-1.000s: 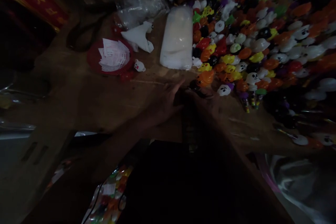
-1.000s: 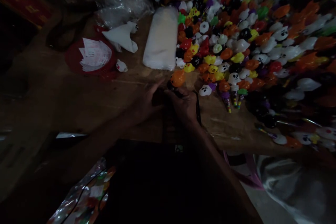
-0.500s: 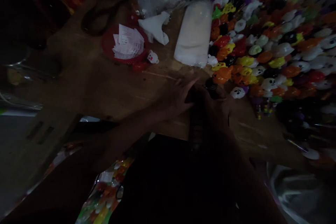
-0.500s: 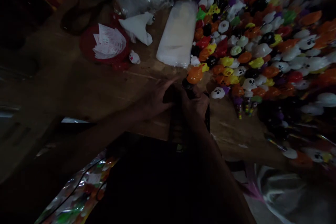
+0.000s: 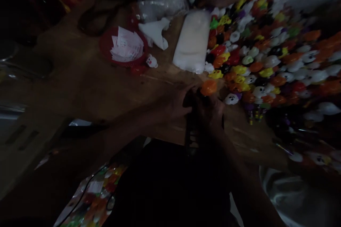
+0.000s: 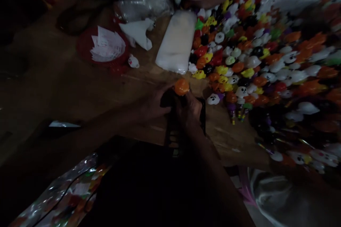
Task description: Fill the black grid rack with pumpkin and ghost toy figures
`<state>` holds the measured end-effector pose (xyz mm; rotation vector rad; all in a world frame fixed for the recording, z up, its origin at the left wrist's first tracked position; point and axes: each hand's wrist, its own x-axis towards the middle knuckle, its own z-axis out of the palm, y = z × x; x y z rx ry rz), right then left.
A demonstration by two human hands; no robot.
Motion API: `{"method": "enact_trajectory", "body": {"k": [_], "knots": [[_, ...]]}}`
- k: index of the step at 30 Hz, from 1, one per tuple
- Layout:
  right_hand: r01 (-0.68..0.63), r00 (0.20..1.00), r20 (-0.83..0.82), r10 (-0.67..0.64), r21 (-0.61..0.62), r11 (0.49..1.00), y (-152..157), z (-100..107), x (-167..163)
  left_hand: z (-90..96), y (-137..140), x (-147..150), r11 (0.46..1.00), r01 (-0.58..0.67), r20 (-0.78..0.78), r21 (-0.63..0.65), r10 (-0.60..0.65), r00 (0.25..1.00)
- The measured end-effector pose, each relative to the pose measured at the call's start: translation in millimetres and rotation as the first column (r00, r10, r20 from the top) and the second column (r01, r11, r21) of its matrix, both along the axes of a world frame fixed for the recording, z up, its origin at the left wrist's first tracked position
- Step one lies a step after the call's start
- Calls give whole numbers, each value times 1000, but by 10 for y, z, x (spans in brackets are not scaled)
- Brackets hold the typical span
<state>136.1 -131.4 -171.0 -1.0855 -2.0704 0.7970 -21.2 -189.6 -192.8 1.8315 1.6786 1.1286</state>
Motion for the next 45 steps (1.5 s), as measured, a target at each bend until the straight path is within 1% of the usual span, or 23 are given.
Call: {"method": "enact_trajectory", "body": {"k": [4, 6, 8, 10, 12, 14, 17, 21, 23, 25, 28, 30, 32, 35, 37, 39, 41, 43, 45], "knots": [[-30, 999, -27, 30, 9, 1000, 53, -61, 38, 91, 47, 96, 995, -85, 202, 52, 72, 977], [-48, 998, -35, 49, 16, 999, 81, -94, 42, 113, 84, 164, 988, -143, 261, 50, 125, 957], [-75, 996, -41, 76, 39, 996, 103, -111, 36, 102, 132, 213, 982, -185, 287, 41, 166, 943], [-102, 994, -40, 104, 62, 993, 113, -112, 23, 66, 182, 227, 978, -201, 274, 62, 177, 945], [-113, 993, -31, 115, 77, 991, 108, -105, 9, 26, 218, 210, 979, -187, 230, 86, 163, 960], [-107, 994, -18, 109, 94, 990, 91, -101, -5, 6, 232, 177, 980, -177, 220, 96, 152, 964], [-90, 996, 1, 91, 125, 988, 59, -108, -14, 46, 208, 135, 986, -145, 218, 88, 123, 968], [-65, 996, 72, 56, 122, 990, 39, -143, 17, 157, 133, 136, 990, -95, 76, 106, 88, 993], [-43, 993, 113, 31, 108, 993, 41, -170, 47, 174, 107, 158, 985, -116, 11, 124, 116, 993], [-39, 991, 135, 26, 95, 995, 45, -200, 72, 153, 97, 185, 977, -147, -24, 157, 153, 988], [-46, 994, 106, 35, 103, 994, 42, -233, 77, 85, 96, 212, 968, -168, -17, 186, 174, 985], [-40, 997, 74, 31, 120, 992, 22, -237, 50, 37, 92, 215, 970, -175, 12, 171, 176, 984], [-38, 997, 78, 29, 120, 992, -1, -215, 1, -10, 88, 206, 968, -206, 42, 144, 202, 979], [-52, 990, 135, 42, 71, 996, -15, -124, -68, -78, 116, 173, 957, -257, 81, 135, 248, 965], [-73, 984, 169, 63, 51, 996, -40, -26, -49, -115, 144, 147, 961, -247, 88, 127, 237, 967], [-81, 977, 205, 63, 81, 993, -124, 71, 76, -136, 151, 124, 971, -215, 79, 104, 208, 975], [-53, 972, 236, 17, 148, 988, -266, 123, 320, -141, 128, 107, 979, -185, 60, 85, 181, 982], [17, 962, 262, -73, 211, 977, -415, 105, 643, -135, 93, 98, 983, -164, 37, 81, 161, 986], [114, 944, 275, -183, 250, 962, -508, 38, 965, -125, 63, 95, 987, -145, 19, 67, 144, 989]]}}
